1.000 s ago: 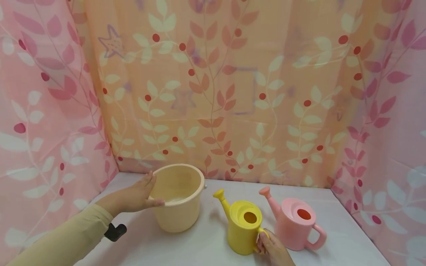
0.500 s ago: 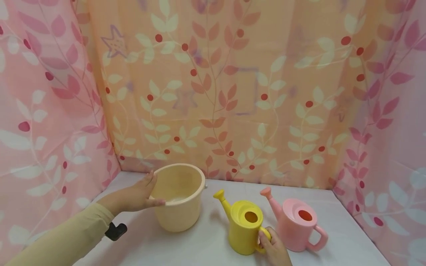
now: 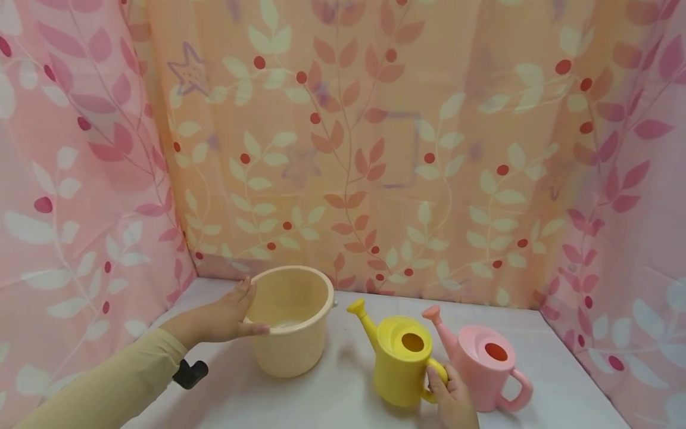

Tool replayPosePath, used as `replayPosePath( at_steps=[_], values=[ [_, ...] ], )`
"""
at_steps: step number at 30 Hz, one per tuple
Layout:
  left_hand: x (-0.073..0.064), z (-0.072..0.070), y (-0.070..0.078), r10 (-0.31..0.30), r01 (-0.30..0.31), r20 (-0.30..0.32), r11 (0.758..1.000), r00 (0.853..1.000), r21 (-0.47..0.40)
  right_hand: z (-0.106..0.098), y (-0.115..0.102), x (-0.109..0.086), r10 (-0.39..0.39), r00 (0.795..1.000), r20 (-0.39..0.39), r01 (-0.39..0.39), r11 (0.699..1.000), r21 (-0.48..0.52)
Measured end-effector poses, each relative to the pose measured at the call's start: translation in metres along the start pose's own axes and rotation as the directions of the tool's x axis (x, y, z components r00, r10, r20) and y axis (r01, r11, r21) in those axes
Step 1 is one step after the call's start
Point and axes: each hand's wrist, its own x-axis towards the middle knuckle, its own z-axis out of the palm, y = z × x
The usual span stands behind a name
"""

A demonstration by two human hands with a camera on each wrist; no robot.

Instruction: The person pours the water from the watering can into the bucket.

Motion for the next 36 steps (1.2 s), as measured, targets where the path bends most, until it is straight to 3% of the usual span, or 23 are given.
replayPosePath(
  at_steps=[5, 11, 16, 19, 28, 36],
  values=[
    [0.001, -0.002, 0.001, 0.012, -0.012, -0.007, 1.000, 1.000, 0.010, -0.004, -0.014, 0.002, -0.107, 0.994, -0.032, 0.111, 0.977, 0.181],
    [0.003, -0.004, 0.001, 0.015, -0.015, -0.002, 1.000, 1.000, 0.012, -0.008, -0.034, 0.003, -0.136, 0.988, -0.077, 0.154, 0.927, 0.341],
    [0.002, -0.004, 0.002, 0.012, -0.013, 0.008, 1.000, 1.000, 0.009, -0.011, -0.060, 0.006, -0.113, 0.985, -0.126, 0.147, 0.941, 0.304],
    [0.001, -0.004, 0.003, 0.014, -0.014, 0.010, 1.000, 1.000, 0.011, -0.012, -0.076, 0.010, -0.111, 0.981, -0.158, 0.143, 0.967, 0.209],
    [0.000, -0.006, 0.001, 0.013, -0.013, 0.006, 1.000, 1.000, 0.001, -0.002, -0.111, 0.026, -0.133, 0.989, -0.062, 0.142, 0.971, 0.194],
    [0.001, -0.004, 0.001, 0.009, -0.010, 0.024, 1.000, 1.000, 0.008, 0.011, -0.137, 0.048, -0.173, 0.983, -0.064, 0.179, 0.980, 0.089]
  ],
)
